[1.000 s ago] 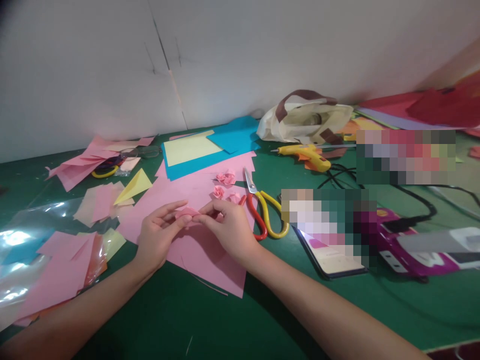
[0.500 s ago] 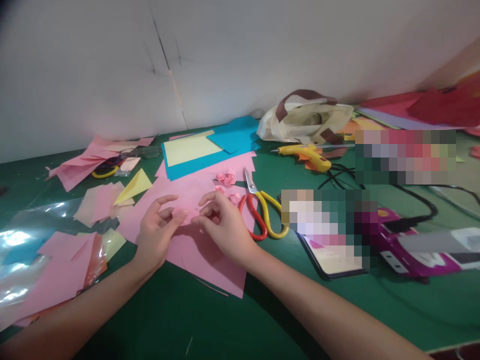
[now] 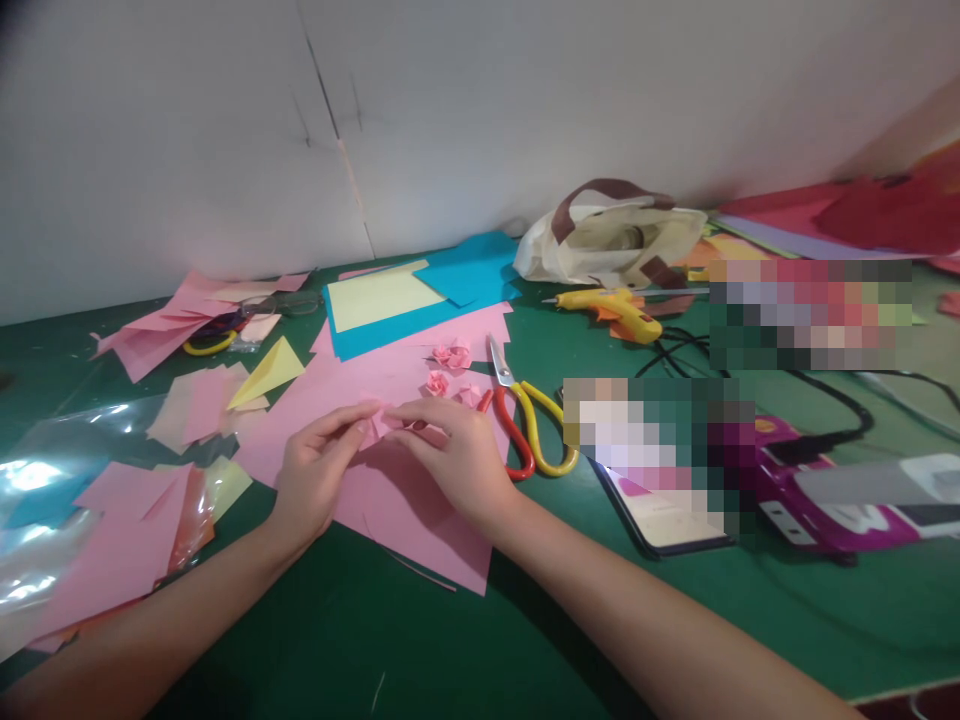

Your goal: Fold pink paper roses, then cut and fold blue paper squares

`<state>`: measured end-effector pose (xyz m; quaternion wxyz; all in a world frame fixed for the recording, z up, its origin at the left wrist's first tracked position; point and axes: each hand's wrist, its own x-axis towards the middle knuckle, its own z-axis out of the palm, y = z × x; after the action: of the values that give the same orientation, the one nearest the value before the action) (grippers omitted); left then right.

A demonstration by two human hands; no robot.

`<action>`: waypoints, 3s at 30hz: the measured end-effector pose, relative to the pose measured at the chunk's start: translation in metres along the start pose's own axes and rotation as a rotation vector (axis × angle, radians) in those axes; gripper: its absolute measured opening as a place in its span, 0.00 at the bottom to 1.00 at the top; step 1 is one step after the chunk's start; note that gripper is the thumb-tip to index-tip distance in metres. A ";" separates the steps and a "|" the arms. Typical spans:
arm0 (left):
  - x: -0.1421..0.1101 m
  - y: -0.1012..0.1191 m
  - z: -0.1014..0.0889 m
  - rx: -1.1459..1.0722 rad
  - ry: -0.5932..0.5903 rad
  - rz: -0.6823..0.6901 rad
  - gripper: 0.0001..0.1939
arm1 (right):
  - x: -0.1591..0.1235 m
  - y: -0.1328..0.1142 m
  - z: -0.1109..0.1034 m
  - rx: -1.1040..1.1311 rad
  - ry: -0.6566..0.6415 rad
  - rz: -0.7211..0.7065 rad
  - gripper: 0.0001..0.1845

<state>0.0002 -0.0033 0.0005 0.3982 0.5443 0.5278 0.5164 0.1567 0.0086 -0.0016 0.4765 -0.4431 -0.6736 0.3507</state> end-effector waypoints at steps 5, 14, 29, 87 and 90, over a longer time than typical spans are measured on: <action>-0.001 0.002 0.001 -0.035 0.003 -0.032 0.09 | 0.000 -0.004 0.000 0.086 0.000 0.068 0.05; -0.002 0.003 0.000 0.015 0.056 0.003 0.04 | 0.004 -0.002 -0.001 0.184 -0.060 0.156 0.04; -0.001 0.001 0.000 -0.017 0.099 -0.029 0.05 | 0.001 -0.002 0.003 0.357 -0.053 0.230 0.11; -0.003 0.008 0.001 -0.044 0.062 0.025 0.04 | 0.002 -0.002 0.002 0.342 -0.073 0.170 0.03; -0.002 0.005 0.001 -0.095 0.060 -0.019 0.05 | 0.002 -0.002 0.001 0.377 -0.096 0.179 0.06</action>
<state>0.0020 -0.0060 0.0052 0.4125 0.5042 0.5195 0.5529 0.1545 0.0101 0.0006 0.4855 -0.3869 -0.5758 0.5321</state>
